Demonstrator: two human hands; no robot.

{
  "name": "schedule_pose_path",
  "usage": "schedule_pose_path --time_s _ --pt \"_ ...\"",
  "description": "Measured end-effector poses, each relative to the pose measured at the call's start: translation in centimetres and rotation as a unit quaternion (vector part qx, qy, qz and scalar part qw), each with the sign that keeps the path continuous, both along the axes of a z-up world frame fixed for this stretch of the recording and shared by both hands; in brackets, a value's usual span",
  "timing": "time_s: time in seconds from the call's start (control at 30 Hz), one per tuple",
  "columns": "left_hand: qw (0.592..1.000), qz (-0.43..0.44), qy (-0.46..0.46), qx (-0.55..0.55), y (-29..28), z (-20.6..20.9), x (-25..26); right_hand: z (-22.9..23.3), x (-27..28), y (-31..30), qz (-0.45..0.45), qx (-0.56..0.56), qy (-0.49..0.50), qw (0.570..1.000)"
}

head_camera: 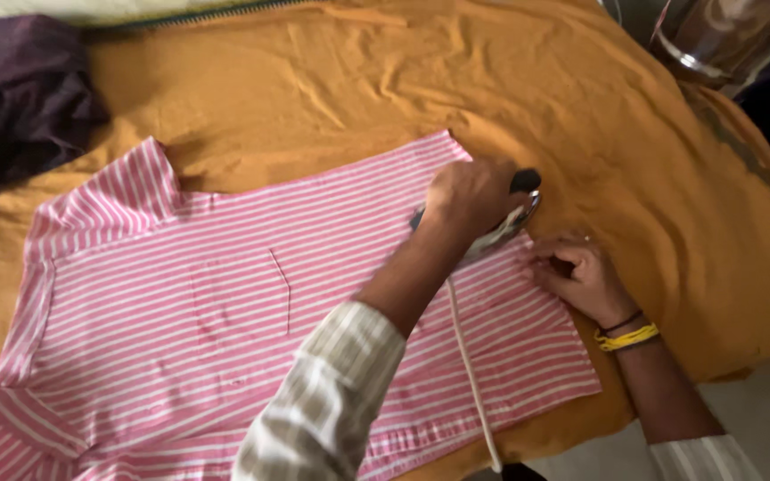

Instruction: The person irons a striped shirt on a bed by smoothing the fabric with one hand while moving the iron across the surface with the other.

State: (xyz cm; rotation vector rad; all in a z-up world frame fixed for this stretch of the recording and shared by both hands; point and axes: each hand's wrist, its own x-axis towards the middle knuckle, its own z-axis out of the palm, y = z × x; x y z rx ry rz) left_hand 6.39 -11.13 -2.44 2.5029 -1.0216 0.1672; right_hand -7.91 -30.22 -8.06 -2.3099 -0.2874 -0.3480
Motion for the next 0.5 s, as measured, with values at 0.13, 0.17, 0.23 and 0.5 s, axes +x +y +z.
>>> schedule_pose_path --time_s 0.13,0.17,0.23,0.5 --pt "1.000 -0.013 0.021 0.009 3.8 0.8 -2.3 -1.4 0.7 -0.3 -0.014 -0.003 -0.036 0.999" --pt "1.000 -0.012 0.022 0.009 5.1 0.9 -2.7 -1.9 0.8 -0.7 -0.018 0.013 -0.017 1.000" --pt "0.999 0.018 0.019 0.019 7.4 1.0 -3.3 -2.7 1.1 -1.3 -0.021 0.030 0.001 0.999" --pt "0.996 0.089 0.018 -0.002 5.6 0.7 0.5 -3.3 1.2 -1.9 0.028 0.095 0.018 0.995"
